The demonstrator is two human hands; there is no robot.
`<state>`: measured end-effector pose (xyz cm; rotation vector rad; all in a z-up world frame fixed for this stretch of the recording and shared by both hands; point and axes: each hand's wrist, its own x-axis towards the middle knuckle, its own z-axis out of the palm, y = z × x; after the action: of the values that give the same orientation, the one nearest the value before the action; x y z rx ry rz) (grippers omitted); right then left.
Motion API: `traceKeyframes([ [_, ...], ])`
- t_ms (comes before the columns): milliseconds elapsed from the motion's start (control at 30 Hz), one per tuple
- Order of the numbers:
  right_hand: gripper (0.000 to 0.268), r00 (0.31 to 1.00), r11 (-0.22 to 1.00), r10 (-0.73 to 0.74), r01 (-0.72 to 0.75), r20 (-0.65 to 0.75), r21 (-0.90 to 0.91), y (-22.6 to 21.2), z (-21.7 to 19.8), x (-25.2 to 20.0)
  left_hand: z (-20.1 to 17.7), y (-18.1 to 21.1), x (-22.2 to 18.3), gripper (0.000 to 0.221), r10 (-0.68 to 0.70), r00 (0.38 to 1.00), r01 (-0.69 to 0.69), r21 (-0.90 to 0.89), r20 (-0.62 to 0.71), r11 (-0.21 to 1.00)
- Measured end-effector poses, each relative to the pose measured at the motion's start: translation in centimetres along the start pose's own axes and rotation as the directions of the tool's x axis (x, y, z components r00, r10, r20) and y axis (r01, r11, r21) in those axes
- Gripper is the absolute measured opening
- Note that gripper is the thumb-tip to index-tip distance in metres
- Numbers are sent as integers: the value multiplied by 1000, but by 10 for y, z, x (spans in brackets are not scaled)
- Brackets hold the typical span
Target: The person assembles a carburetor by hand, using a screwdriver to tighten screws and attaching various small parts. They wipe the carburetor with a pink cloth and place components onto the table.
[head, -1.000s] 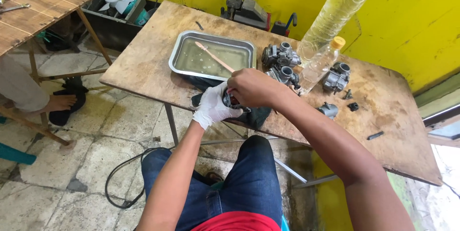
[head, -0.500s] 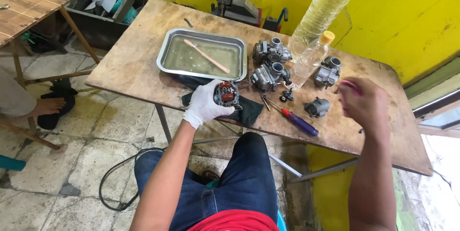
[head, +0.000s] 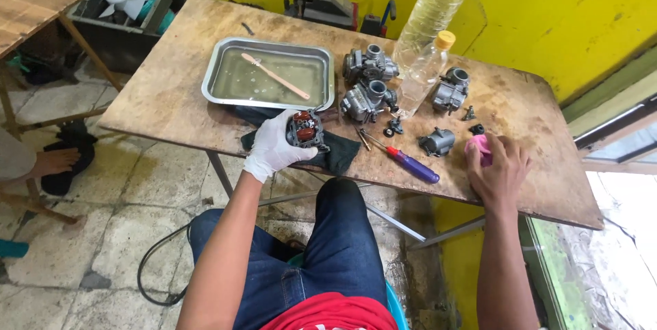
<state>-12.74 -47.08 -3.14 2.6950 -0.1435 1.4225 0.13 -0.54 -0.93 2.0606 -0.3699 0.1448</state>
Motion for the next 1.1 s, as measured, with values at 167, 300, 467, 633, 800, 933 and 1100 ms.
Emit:
traceKeyframes([
  [167, 39, 995, 998, -66, 66, -70, -5, -13, -2, 8, -2, 4, -2, 72, -19, 1000, 19, -10, -2, 1000],
  [300, 47, 989, 992, -93, 82, 115, 94, -71, -14, 37, -6, 7, -4, 74, -24, 1000, 24, -12, 12, 1000],
  [467, 55, 836, 997, 75, -75, 543, -23, -66, 13, 38, -4, 3, -6, 80, 2, 999, -5, -83, -39, 997],
  [633, 55, 903, 961, 40, -152, 427, 231, -89, -24, 51, -10, 7, -4, 90, 18, 1000, -20, -86, -22, 996],
  [800, 73, 971, 425, -117, -141, 208, 894, -127, -37, 60, -9, -2, -1, 103, 44, 999, -44, -25, 7, 999],
  [933, 83, 970, 263, -186, -107, 159, 959, -184, -36, 79, -7, -4, -2, 103, 36, 999, -36, -23, -2, 999],
  [1100, 64, 915, 247, -369, -71, 162, 966, -233, -41, 110, -10, 1, -4, 109, 30, 999, -29, -37, 23, 999],
])
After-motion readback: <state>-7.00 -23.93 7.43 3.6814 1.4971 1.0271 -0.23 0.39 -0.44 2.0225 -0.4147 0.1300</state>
